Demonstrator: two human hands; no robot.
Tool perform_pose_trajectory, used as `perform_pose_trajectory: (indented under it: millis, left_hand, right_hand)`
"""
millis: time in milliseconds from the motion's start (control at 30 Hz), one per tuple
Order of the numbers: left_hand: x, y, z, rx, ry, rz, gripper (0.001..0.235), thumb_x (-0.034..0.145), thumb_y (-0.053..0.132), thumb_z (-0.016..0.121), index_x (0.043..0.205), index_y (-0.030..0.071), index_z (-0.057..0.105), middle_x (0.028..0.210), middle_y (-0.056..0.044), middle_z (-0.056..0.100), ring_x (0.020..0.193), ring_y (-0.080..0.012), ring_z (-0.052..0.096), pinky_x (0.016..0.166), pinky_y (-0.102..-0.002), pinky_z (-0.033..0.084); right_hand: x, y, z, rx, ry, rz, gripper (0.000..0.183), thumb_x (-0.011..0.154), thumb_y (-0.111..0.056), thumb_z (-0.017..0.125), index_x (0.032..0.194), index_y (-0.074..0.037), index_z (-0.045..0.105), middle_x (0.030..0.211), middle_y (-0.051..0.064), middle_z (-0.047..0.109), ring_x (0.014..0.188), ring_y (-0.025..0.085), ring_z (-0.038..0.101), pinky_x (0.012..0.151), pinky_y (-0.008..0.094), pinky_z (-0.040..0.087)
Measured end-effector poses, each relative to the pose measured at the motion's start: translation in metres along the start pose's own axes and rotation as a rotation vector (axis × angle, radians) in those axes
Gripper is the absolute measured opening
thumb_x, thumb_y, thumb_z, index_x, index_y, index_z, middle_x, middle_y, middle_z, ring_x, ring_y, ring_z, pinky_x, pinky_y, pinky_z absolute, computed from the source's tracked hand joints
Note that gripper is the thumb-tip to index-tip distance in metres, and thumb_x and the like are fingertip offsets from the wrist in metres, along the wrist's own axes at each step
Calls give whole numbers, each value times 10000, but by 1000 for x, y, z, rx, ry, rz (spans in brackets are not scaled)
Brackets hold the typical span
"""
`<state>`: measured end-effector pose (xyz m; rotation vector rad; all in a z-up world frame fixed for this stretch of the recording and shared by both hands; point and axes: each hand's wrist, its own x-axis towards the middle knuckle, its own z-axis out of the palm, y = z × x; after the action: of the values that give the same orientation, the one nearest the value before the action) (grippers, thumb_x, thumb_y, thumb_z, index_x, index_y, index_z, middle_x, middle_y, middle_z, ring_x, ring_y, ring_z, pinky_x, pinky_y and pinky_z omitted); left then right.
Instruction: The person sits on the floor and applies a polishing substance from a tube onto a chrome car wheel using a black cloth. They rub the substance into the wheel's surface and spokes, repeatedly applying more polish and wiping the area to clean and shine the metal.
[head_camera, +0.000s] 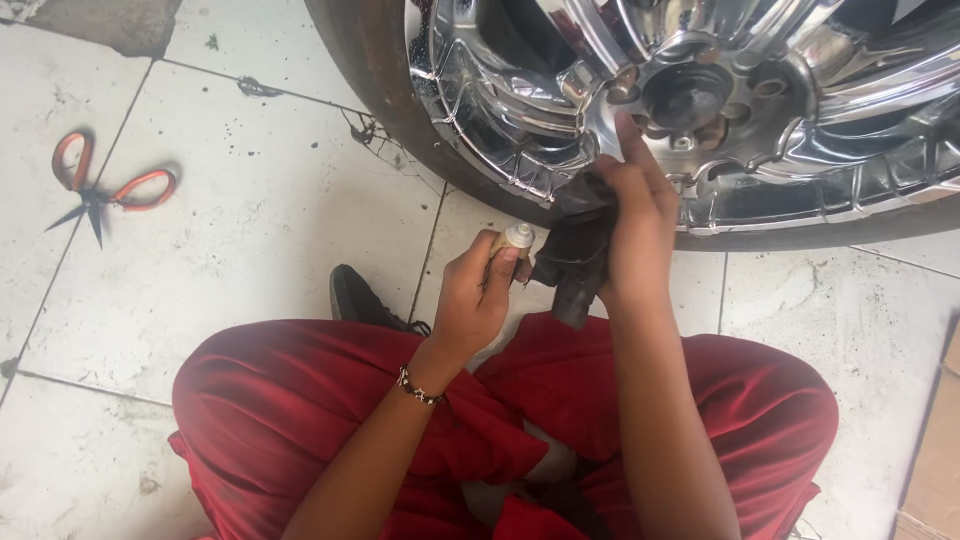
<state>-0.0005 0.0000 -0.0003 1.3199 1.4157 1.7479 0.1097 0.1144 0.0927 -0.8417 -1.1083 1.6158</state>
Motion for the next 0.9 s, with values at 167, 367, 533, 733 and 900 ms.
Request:
perform_pose_trajectory:
  millis: [167,367,533,733,900]
  left_hand:
    - [2,-4,1,39,14,3,258,1118,229,491,1031,1,574,765,-67,657,622,-115,577,568,-272,454]
    - [2,-6,2,17,4,1,258,1117,224,491,1034,-6,569,762,-69,658,645,-116,619,579,-273,488]
    - [3,-6,2,58,8,1,262,1121,221,477,1032,-7,571,771,-71,665,649,-112,624,585,-276,491]
    - [3,-5,3,48,-8,-28,278,1116,235,469,1031,-3,582,763,-68,675,633,-111,608,574,-273,476]
    - [3,-4,2,31,0,-34,287,1117,245,466,1022,3,586,794,-62,698,658,-103,633,590,-266,489]
  right_hand:
    - [5,2,4,-79,-66,-41,648,945,-73,553,1575,14,429,1048,41,642,914,88,576,867,229,473]
    - [8,8,8,-168,-82,-76,640,962,-89,550,1578,29,420,1097,42,653,950,80,584,908,215,473]
    - [13,12,12,-97,-90,-29,662,943,-88,546,1572,6,362,1072,26,672,931,76,599,886,215,488]
    - [12,9,7,3,-146,18,726,937,-153,518,1638,-128,332,858,53,614,760,110,567,722,261,488]
    - [20,20,-9,545,-326,5,684,976,-290,518,1628,-170,350,836,13,532,696,161,540,653,325,468]
